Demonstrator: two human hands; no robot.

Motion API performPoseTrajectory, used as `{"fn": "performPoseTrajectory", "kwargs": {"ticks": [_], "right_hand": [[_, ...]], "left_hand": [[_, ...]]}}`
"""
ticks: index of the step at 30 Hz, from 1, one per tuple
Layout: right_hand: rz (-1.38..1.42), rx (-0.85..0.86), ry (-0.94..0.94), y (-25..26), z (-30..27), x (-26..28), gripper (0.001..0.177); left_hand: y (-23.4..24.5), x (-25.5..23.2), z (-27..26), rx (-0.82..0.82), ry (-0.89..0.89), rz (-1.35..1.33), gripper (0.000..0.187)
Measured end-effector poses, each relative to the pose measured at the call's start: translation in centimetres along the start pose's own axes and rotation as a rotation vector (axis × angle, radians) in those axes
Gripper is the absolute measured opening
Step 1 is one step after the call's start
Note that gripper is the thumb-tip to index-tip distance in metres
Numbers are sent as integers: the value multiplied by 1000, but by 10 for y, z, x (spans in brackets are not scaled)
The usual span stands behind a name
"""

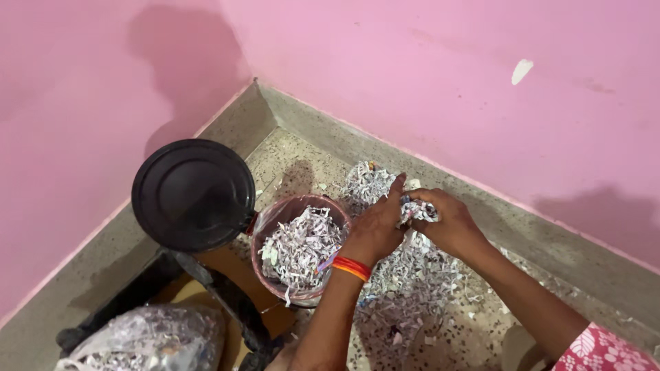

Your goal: The person sits on the floor and repeatedly picks up handfuls of shredded paper, separating small items and placing the shredded paper into a small bucket. The person also wipes the wall and floor with their hands and adjusts a plastic liner inside the bucket.

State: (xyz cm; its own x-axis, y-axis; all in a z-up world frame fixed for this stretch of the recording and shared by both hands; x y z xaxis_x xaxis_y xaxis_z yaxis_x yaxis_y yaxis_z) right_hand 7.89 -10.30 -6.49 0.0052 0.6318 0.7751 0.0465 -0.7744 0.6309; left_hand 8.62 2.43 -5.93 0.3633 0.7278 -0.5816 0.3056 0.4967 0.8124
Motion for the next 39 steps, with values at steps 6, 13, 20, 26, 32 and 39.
{"fn": "performPoseTrajectory", "kwargs": {"ticks": [6, 13, 20, 26, 32, 39], "right_hand": [[2, -91, 183, -2, -4, 13, 51], [89, -75, 239, 2, -9, 15, 49], [68, -74, 356, 3, -9, 50, 54], [3, -17, 286, 6, -16, 62, 62], [14, -14, 185, 5, -16, 57, 56], [-82, -68, 360, 13, -16, 79, 71]], "left_hand": [[8, -14, 0, -119, -92, 76, 78], [6, -15, -1, -79, -86, 132, 78], [36, -15, -7, -201, -75, 94, 87], [42, -21, -2, -129, -56, 104, 90], [39, -22, -4, -104, -33, 76, 87], [57, -17, -10, -223, -59, -139, 98]]}}
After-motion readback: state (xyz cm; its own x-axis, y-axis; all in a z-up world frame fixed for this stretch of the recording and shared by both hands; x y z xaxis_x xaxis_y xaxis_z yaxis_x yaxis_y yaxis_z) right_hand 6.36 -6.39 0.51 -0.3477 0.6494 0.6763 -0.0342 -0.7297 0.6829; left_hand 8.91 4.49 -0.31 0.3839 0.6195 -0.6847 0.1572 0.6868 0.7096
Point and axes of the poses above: each hand's wrist, its own z-axis towards the middle knuckle, its own y-axis out of the back of the hand, x = y × z, the point moved 10 cm from there along z, towards the middle knuckle, and after that the axes turned 5 degrees about z, right-handed, at the moved point
